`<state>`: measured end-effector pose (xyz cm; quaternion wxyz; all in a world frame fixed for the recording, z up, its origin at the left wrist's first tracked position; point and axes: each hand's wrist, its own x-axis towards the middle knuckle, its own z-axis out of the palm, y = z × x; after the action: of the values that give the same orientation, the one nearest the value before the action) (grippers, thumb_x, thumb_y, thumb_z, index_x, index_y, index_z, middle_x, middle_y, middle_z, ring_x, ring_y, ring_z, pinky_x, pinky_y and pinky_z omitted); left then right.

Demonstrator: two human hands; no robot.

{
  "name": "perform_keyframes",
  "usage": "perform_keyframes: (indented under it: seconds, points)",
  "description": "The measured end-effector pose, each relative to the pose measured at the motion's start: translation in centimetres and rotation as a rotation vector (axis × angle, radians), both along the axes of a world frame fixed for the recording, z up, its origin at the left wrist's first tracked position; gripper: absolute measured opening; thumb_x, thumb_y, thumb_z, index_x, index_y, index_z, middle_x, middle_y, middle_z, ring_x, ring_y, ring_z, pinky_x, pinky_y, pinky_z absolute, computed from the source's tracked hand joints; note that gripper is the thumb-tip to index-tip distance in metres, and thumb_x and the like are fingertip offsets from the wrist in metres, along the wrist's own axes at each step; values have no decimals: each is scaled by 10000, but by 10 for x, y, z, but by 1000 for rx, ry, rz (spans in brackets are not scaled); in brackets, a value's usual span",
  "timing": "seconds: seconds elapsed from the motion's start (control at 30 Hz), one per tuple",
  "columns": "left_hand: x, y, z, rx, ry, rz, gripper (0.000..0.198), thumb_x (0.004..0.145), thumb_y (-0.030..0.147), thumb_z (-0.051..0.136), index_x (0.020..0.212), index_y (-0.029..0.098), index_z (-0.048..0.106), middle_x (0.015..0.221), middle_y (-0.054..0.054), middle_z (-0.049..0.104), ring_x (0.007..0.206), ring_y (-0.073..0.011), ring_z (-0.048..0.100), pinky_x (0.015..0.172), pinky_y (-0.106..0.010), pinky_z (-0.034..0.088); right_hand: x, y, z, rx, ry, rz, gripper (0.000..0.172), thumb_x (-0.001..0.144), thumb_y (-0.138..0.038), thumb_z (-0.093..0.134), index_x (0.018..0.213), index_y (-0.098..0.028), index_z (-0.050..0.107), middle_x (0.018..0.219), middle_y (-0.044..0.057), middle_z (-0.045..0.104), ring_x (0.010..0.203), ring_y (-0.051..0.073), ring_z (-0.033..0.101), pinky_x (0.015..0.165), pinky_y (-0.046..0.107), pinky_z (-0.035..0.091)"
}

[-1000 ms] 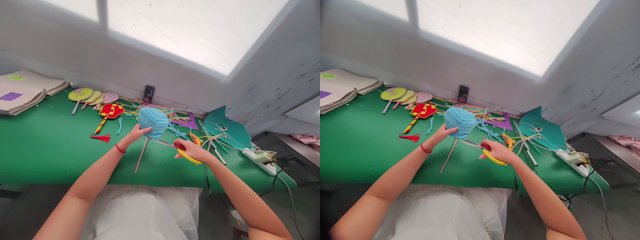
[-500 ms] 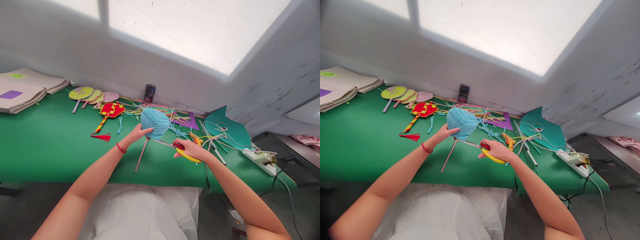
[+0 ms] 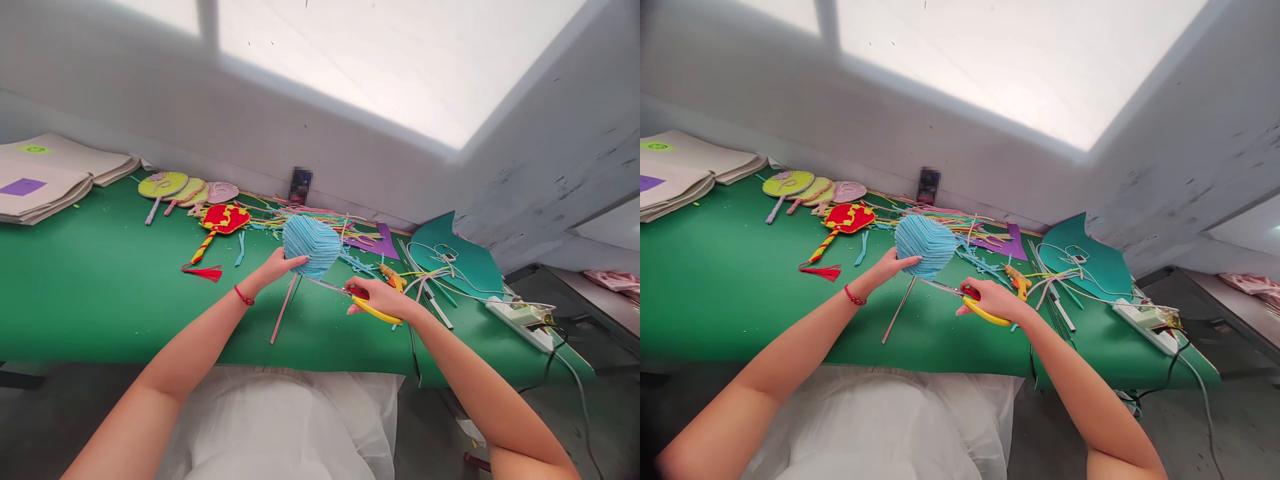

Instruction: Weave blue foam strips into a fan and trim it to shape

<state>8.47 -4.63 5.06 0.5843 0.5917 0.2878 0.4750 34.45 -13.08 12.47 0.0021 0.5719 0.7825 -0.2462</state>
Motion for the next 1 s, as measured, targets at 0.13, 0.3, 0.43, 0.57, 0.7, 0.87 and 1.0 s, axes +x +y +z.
perform_keyframes:
  seconds: [0.13,0.3,0.43,0.57,0.7,0.87,1.0]
  points:
    - [0,0,0,-11,-1,13,637,620,516,768,1114,129,659,1200,-141,658,1107,-329,605,989,-487,457,1,1,-2,1,6,5,551,671,-623,668,1054,-240,567,759,-31,554,701,147,477,636,261,382]
    - [0,-1,0,-7,19,15,627,639,517,758,1115,122,657,1198,-149,658,1109,-327,603,995,-494,450,2,2,-2,1,21,19,542,669,-624,669,1027,-227,581,722,-36,545,662,136,460,609,253,372]
    - [0,-1,0,-5,20,4,617,648,518,751,1118,130,658,1202,-140,658,1116,-323,602,992,-482,455,2,2,-2,20,29,40,527,676,-628,663,1001,-219,598,672,-45,520,625,125,434,588,248,355]
    - [0,-2,1,0,18,9,617,657,516,742,1134,134,651,1204,-131,659,1125,-318,599,1005,-479,450,2,2,-5,62,43,31,502,672,-629,668,945,-213,605,611,-62,467,587,112,386,564,240,333]
    - [0,-3,3,-7,32,7,611,661,504,741,1138,136,644,1219,-130,650,1133,-313,595,1008,-473,450,3,3,-8,93,50,44,492,658,-625,683,916,-214,602,588,-71,428,574,106,357,546,234,323]
    - [-1,-4,7,-28,8,33,604,657,490,743,1134,135,634,1217,-127,651,1116,-306,600,953,-441,489,6,4,-11,123,2,56,480,673,-618,670,931,-219,601,610,-57,472,579,115,392,540,238,331]
    - [-3,-4,9,-40,23,62,555,661,484,731,1081,130,655,1139,-129,682,1033,-313,628,840,-415,530,16,8,-15,139,-69,1,498,689,-604,658,1033,-251,586,727,-21,588,655,151,512,589,258,383]
